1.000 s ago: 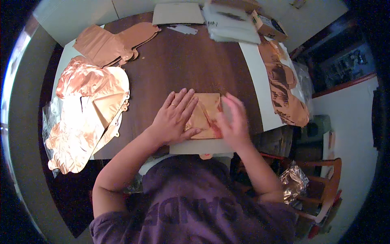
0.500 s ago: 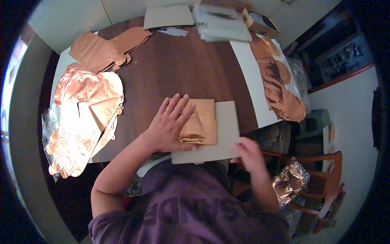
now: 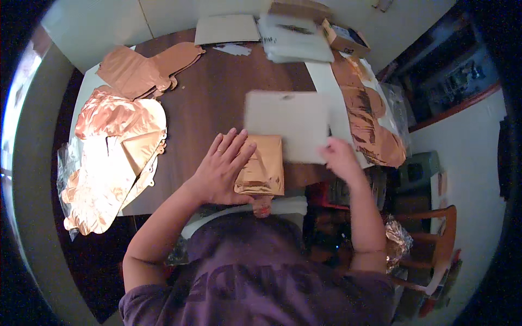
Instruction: Fold and package foil balloons with cardboard backing and plastic sleeves.
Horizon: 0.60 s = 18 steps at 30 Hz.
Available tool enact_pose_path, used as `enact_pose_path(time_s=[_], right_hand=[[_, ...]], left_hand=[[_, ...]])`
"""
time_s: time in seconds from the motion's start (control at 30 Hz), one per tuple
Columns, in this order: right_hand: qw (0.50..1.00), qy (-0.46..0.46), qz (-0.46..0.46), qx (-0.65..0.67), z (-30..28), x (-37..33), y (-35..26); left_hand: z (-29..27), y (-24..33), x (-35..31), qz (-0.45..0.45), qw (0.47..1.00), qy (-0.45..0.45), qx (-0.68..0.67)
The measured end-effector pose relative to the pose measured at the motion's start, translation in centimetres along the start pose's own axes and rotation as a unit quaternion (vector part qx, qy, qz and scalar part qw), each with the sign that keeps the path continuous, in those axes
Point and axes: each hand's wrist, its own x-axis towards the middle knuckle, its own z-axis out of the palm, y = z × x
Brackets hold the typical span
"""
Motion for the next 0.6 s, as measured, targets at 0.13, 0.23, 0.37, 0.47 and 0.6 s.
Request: enact_pose_path(time_s=[0.13, 0.23, 0.37, 0.47, 0.6], right_hand=[[0.985, -0.162, -0.045, -0.027, 1.8, -0.7, -5.5], [0.969, -0.213, -0.014, -0.124, 1.2, -0.6, -8.7], [0.972, 0.056, -0.158, -0.164, 1.8, 1.0, -9.8], [0.902, 0.092, -0.385, -0.171, 5.0, 2.9, -9.3], [0.871, 0.039, -0.409, -0.27, 8.1, 4.9, -8.4]], left_hand=[[-0.1, -0.7, -0.1, -0.023, 0.999, 0.018, 0.028], [-0.1, -1.3, -0.2, -0.04, 0.998, 0.03, 0.035], [0.4, -1.4, -0.2, -0.043, 0.997, 0.045, 0.042], [0.5, -1.2, 0.1, -0.043, 0.997, 0.056, 0.026], [-0.4, -1.1, -0.4, -0.036, 0.998, 0.048, 0.019]])
